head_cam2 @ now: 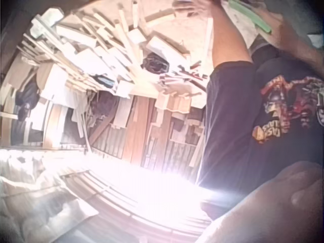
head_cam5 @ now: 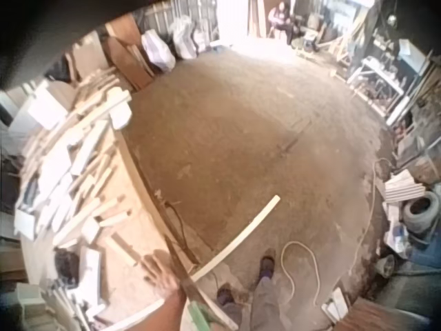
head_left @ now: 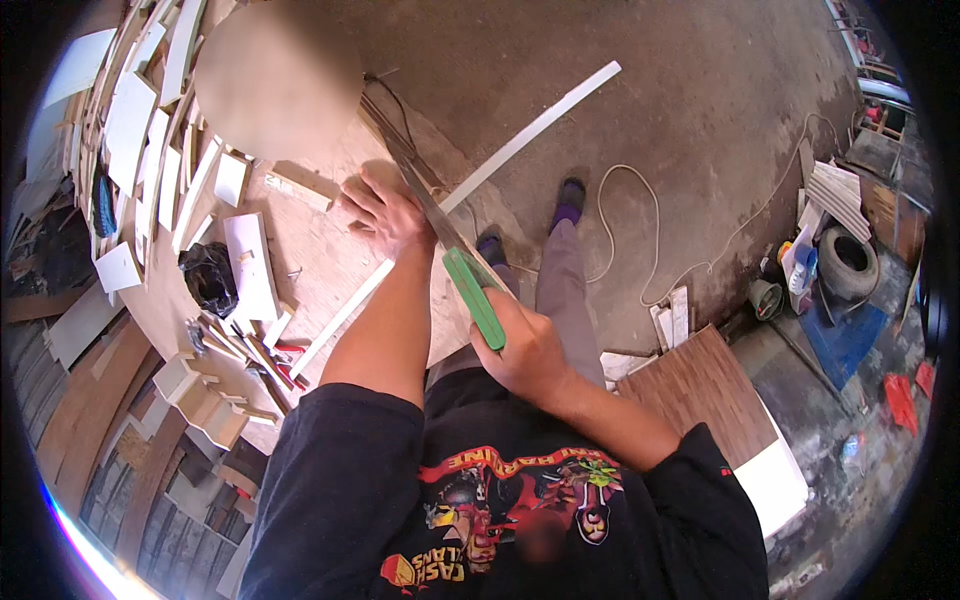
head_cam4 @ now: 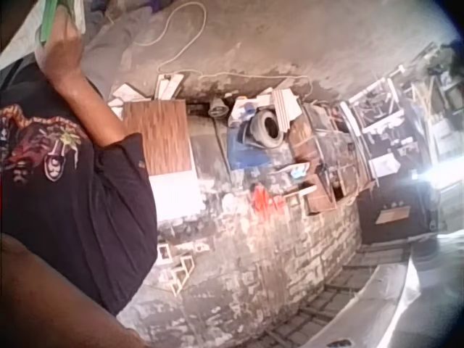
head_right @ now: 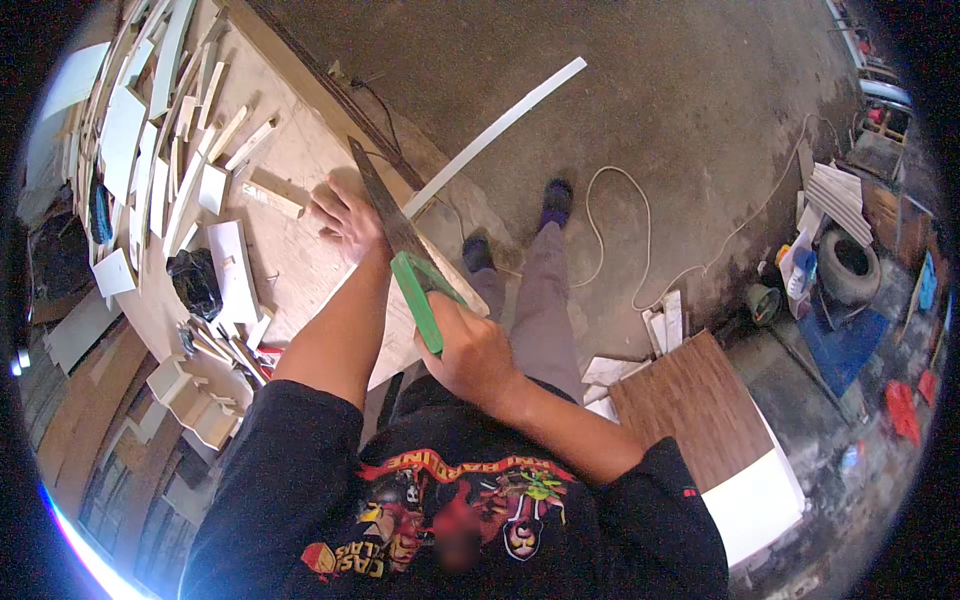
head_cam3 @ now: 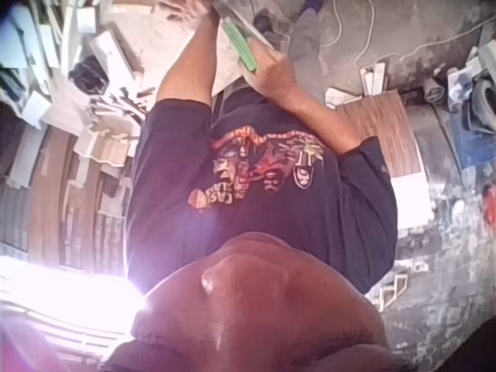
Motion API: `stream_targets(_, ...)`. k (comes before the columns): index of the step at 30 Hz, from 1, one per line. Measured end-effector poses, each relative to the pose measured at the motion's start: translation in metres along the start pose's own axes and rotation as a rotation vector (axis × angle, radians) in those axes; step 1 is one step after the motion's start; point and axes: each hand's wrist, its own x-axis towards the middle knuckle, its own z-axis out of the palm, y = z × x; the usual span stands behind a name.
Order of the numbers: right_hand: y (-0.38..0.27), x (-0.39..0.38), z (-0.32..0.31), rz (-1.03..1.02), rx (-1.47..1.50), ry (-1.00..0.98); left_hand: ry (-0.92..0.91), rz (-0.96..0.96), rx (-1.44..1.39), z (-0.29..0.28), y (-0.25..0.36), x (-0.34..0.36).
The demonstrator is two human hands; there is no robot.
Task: The person marks a wooden strip with a pen, saws the strip to length using a hand saw, and then aligns it against a partially assembled wooden shelf structure to mark further cut points.
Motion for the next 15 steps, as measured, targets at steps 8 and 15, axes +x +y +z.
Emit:
stream_targets(8,-0.002,0.0,0.002,-0.022,-0.045,-0.062,0.084,0.014,0.131,0.027,-0.015,0.007)
stream_targets(15,0.005,-0.001,0.0,-0.012,-0.067,-0.057,0.026,0.029,0.03,0.0,0.0,0.0)
